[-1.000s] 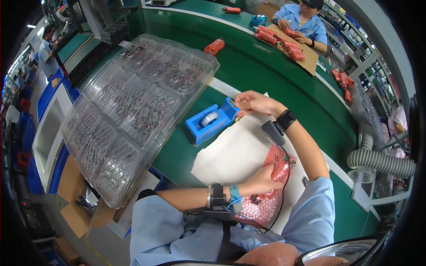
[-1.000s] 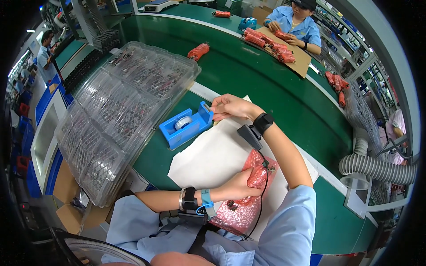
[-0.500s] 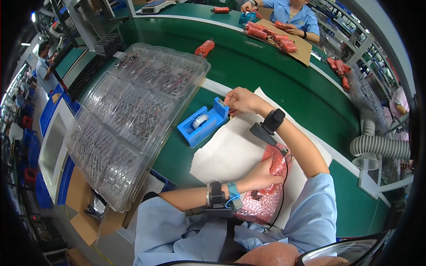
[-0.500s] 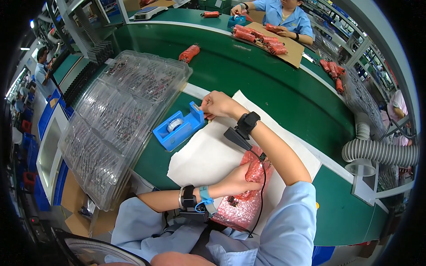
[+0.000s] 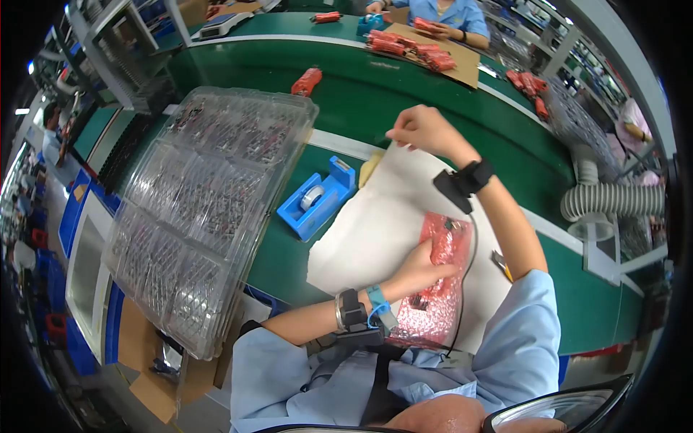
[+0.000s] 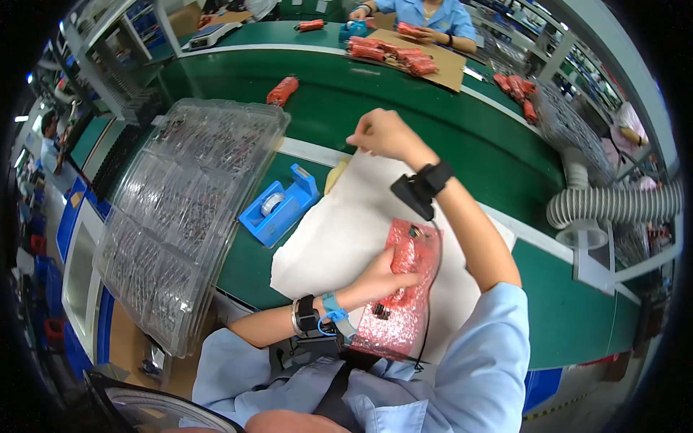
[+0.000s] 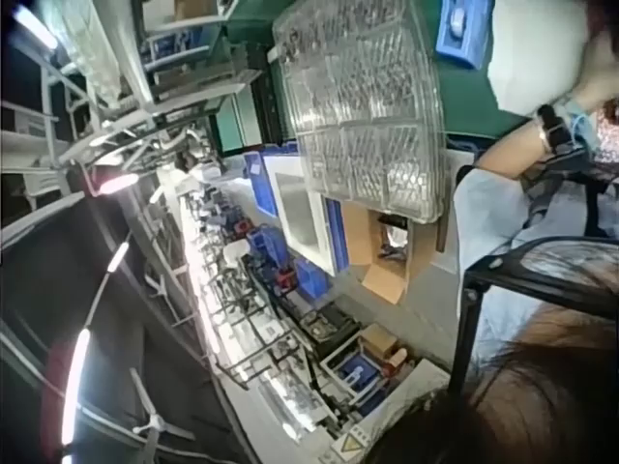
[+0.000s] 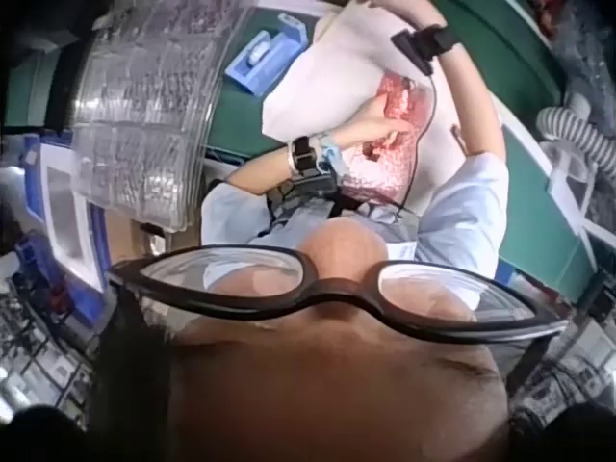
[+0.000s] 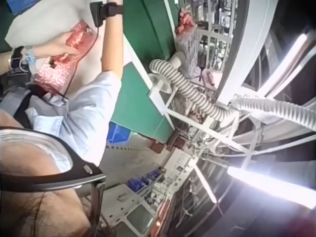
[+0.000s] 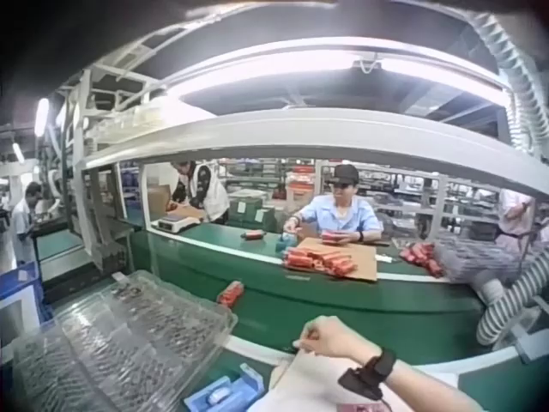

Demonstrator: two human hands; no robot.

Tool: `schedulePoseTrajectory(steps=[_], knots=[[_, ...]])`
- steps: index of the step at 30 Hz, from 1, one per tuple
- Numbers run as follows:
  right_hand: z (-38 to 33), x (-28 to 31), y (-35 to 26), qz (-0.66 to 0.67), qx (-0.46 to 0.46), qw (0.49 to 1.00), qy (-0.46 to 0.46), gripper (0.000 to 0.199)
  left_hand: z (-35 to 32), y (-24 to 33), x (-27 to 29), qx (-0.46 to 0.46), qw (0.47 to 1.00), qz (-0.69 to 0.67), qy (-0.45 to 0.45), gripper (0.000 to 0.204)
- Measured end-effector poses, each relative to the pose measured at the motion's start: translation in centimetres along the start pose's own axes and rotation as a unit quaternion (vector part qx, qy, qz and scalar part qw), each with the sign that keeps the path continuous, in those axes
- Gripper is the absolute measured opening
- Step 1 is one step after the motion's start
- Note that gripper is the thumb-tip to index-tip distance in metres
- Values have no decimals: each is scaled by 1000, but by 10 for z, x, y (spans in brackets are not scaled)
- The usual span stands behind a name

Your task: The person wraps circuit boards in bubble wrap, securing each with tape from a dispenser before placing them on a conveyor belt and retrieving more boards from a tray.

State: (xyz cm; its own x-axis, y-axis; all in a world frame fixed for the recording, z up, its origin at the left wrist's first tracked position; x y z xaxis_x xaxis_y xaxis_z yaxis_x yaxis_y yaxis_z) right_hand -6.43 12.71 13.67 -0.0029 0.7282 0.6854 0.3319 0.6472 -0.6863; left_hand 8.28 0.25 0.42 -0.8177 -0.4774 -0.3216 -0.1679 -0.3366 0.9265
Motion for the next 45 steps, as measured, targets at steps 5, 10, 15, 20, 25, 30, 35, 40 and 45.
schedulePoseTrajectory(steps=[5, 10, 15, 20, 25, 30, 35, 40, 45], knots=[[-93, 38, 26, 29, 38, 998, 43, 20, -1, 21, 3, 96, 980, -171, 31, 40], [-163, 2, 77, 281, 76, 955, -63, 19, 2, 17, 19, 103, 965, -233, 64, 29], [-197, -32, 103, 425, 4, 901, -92, 11, 4, 24, 15, 81, 969, -229, 50, 23], [-194, -56, 110, 480, -15, 869, -120, 16, -1, 19, 18, 84, 977, -187, 56, 26], [-187, -60, 117, 484, -29, 869, -103, 21, 0, 19, 15, 75, 987, -140, 34, 39], [-185, -64, 121, 430, -36, 900, -65, 25, -2, 17, 15, 54, 991, -122, 15, 48], [-184, -65, 117, 408, -65, 909, -46, 25, -3, 10, 26, 14, 995, -91, -34, 52], [-187, -64, 120, 520, -35, 845, -122, 16, -3, 15, 21, 63, 991, -105, 50, 47], [-182, -62, 124, 534, -39, 828, -168, 11, -1, 7, 28, 84, 965, -246, 35, 33]])
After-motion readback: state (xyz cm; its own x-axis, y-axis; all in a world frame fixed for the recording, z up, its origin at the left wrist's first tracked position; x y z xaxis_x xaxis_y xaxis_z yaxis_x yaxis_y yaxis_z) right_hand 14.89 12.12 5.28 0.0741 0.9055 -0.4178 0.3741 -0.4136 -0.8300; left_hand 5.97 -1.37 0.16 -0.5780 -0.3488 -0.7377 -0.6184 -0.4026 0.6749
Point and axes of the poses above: each hand's wrist, its own z-axis towards the middle knuckle, its own x-axis out of the back of the hand, y = z × x, the point moved 3 cm from there along z, towards the middle knuckle, and after that the axes turned 13 degrees about -x, right-handed, at the moved point
